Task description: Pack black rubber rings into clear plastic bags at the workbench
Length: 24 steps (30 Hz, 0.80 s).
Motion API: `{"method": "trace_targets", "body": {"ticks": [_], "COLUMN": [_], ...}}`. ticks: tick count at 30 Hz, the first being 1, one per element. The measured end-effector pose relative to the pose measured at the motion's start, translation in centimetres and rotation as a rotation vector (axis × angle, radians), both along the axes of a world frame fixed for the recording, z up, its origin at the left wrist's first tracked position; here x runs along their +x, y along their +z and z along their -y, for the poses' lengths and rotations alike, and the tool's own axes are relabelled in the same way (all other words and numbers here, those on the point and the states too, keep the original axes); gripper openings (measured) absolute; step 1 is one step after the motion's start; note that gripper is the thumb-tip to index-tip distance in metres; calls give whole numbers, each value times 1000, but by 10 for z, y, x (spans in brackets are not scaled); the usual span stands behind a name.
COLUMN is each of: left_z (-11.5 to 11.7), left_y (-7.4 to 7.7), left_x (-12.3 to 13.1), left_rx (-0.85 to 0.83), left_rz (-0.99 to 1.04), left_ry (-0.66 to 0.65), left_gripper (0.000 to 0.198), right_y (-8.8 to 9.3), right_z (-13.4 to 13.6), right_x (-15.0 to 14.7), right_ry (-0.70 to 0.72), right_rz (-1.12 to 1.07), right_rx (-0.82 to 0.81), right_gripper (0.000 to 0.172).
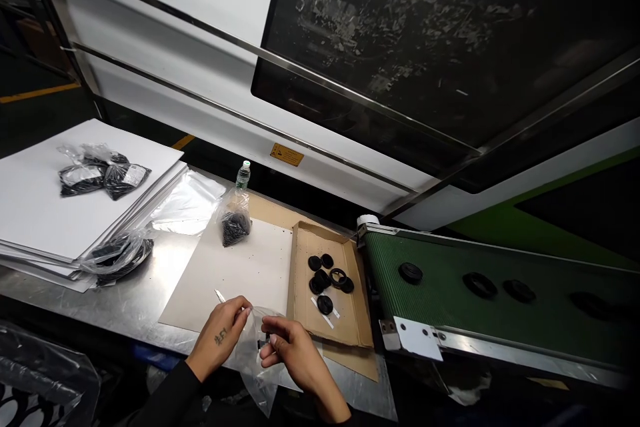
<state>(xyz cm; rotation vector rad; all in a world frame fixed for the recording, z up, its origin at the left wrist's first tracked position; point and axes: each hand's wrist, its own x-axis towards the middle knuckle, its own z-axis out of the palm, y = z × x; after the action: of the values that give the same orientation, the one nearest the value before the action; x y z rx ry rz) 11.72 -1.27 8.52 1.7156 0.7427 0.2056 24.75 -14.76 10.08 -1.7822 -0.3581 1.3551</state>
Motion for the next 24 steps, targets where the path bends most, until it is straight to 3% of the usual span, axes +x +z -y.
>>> {"method": "trace_targets", "body": {"ticks": [4,8,10,15,24], "left_z": [-1,-4,-5,-8,-25], "left_y": [0,-1,-2,-5,0], "left_x": [0,-1,-1,-3,-23], "left_rx": [-2,-2,-2,-4,-59], "left_rz": [15,24,26,29,9], "left_ry": [2,17,25,45,162], "left_gripper": [34,34,34,34,41], "right_y": [3,5,5,3,-5], "right_z": [-2,-7,-9,-12,-34], "right_x": [2,4,4,5,5], "right_ry": [-14,26,18,5,209], "right_rz": [-4,112,159,126,451], "right_rx": [19,51,51,34,4], "right_gripper": [59,35,30,47,55]}}
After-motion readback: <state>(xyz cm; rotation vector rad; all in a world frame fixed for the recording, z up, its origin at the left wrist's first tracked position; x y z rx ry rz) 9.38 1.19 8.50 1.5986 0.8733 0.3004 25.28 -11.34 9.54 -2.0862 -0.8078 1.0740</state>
